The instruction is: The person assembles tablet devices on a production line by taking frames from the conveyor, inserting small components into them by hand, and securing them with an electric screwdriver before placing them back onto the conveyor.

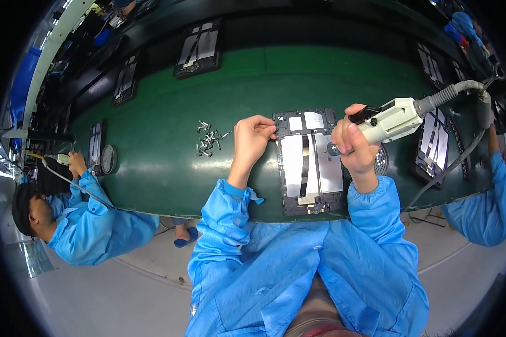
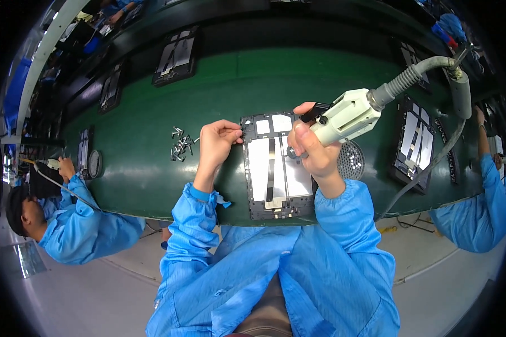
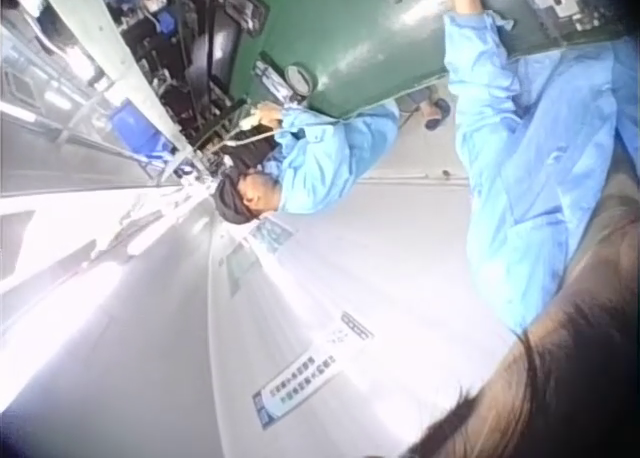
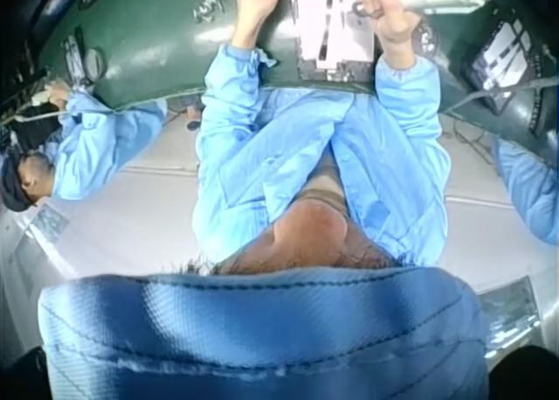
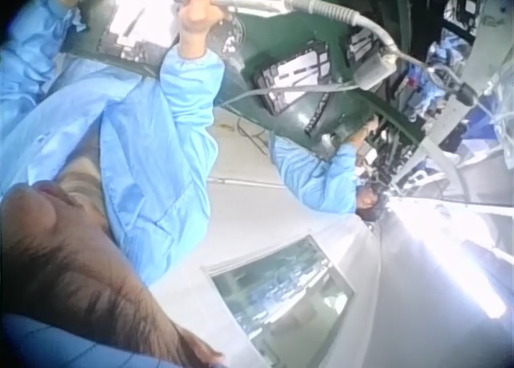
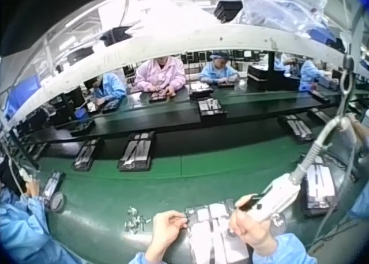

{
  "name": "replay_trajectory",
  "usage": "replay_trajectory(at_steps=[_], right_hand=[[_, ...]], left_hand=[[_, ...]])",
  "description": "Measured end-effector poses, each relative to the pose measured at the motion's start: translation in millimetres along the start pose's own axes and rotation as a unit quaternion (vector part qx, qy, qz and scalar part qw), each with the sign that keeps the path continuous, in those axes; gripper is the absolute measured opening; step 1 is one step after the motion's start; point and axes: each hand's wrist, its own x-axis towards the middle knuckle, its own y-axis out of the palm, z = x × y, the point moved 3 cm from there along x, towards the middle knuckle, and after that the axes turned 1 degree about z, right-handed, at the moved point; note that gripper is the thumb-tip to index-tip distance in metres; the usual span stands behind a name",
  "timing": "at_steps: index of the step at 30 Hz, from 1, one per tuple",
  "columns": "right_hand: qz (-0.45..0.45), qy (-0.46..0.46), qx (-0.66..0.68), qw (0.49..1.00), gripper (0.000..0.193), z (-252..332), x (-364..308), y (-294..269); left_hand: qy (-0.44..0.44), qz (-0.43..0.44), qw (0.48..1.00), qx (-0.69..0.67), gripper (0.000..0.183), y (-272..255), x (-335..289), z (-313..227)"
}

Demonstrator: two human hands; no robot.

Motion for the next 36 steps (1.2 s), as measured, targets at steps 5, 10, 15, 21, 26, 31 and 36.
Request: replay_trajectory(at_steps=[5, 10, 15, 21, 26, 31, 36], right_hand=[[-0.013, -0.010, -0.011, 1.000, 0.028, 0.1, 5.2, -4.0], [-0.020, -0.011, -0.020, 1.000, 0.028, -2.3, 6.6, -7.4], [-0.013, -0.016, -0.021, 1.000, 0.027, -2.1, 6.2, -8.6], [-0.002, -0.015, -0.028, 1.000, 0.027, -5.7, 6.6, -4.8], [-0.006, -0.013, -0.005, 1.000, 0.025, -6.0, 7.1, 3.8], [-0.010, -0.002, 0.003, 1.000, 0.024, -4.0, 3.6, 7.6], [-0.027, 0.008, 0.019, 0.999, 0.024, -3.1, 3.0, 11.0]], left_hand=[[0.036, -0.022, 0.994, 0.099, 0.008, -4.5, 22.7, -11.6], [0.066, -0.012, 0.992, 0.111, 0.009, -2.1, 32.8, -2.1], [0.060, -0.016, 0.990, 0.123, 0.011, 1.0, 34.2, -0.1], [0.074, -0.036, 0.991, 0.101, 0.012, 5.3, 28.1, 8.6], [0.173, -0.124, 0.971, 0.108, 0.013, 15.7, 13.2, 8.3], [0.174, -0.119, 0.974, 0.081, 0.014, 11.8, 12.3, 16.3], [0.139, -0.153, 0.975, 0.080, 0.014, 4.3, -5.1, 1.4]])
